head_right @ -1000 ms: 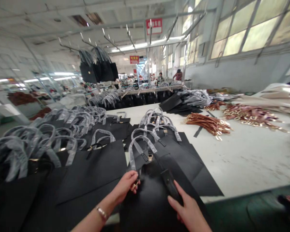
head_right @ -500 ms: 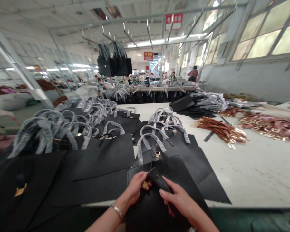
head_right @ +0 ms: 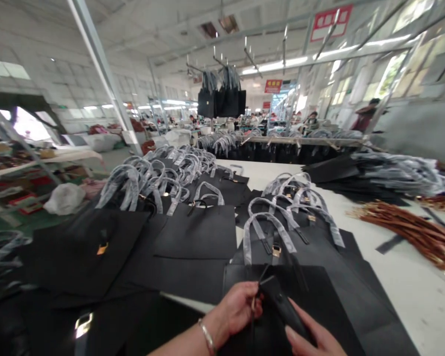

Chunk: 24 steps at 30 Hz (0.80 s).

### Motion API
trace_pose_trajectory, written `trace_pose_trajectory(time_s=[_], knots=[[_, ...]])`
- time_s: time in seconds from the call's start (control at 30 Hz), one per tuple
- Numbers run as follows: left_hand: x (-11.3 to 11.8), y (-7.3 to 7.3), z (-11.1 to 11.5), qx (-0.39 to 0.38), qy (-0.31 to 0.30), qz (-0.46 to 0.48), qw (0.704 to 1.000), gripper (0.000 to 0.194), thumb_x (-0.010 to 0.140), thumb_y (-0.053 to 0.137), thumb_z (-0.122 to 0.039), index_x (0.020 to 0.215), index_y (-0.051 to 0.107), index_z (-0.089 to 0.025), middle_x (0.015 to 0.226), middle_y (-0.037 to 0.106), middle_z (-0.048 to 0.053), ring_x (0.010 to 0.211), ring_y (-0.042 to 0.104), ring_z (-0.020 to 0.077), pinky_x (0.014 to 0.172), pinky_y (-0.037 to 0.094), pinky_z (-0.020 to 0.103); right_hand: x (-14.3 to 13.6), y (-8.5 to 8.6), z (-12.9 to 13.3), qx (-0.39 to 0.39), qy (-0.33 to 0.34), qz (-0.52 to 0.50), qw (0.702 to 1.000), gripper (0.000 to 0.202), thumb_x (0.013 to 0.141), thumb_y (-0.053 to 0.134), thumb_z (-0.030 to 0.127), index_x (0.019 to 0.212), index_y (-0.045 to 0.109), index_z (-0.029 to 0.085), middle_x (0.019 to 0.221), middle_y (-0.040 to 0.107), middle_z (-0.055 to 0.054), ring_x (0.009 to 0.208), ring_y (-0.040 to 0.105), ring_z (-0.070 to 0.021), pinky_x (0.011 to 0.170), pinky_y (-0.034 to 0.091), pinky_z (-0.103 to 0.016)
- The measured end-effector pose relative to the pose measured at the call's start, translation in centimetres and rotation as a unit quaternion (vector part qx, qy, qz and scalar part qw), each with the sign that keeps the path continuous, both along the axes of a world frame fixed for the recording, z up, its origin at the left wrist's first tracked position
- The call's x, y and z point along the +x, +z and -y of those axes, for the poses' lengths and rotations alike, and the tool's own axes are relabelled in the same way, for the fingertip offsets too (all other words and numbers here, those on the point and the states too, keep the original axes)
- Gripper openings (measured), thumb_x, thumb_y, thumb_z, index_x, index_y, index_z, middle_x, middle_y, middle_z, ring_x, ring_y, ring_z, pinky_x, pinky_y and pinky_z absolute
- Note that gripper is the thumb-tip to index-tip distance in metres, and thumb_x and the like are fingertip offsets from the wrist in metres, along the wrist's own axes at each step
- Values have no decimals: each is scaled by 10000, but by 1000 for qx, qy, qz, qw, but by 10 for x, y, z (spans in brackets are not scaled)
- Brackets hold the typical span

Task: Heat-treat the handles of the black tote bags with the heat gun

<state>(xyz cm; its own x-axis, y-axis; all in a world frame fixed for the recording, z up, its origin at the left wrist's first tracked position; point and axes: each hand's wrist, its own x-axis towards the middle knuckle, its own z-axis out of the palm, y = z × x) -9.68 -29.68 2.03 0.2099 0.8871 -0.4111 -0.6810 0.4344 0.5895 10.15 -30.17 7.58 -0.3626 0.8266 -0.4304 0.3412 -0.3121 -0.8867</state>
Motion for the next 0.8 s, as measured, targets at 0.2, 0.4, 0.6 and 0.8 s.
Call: trace_pose_trajectory(time_s=[0.2,0.4,0.6,0.8], knots=[[9,-3,13,51,125,-175,975,402,549,781,-178,890,572,-136,706,604,3,544,525,98,519,398,213,5,11,7,16,-46,-5,999,973,713,652,557,1481,260,107,617,572,37,422,524,-135,412,425,-248],[6,-11,19,176,111,-253,945,393,671,729,-182,1029,573,-137,855,684,64,768,620,155,675,456,228,5,13,23,-34,35,-11,999,878,739,639,508,1470,305,153,623,556,46,411,523,-109,386,406,-210],[2,-19,16,165,86,-279,942,498,667,713,-169,1126,522,-139,899,680,71,791,634,175,682,465,244,-12,9,14,-1,-7,4,1000,892,729,624,532,1469,308,145,609,553,52,387,519,-111,379,409,-220],[0,-18,16,199,70,-297,931,471,712,668,-165,1148,492,-143,896,685,70,786,632,169,677,459,239,-8,10,18,-24,39,19,999,879,728,636,522,1463,327,150,600,557,48,398,522,-117,381,397,-219]])
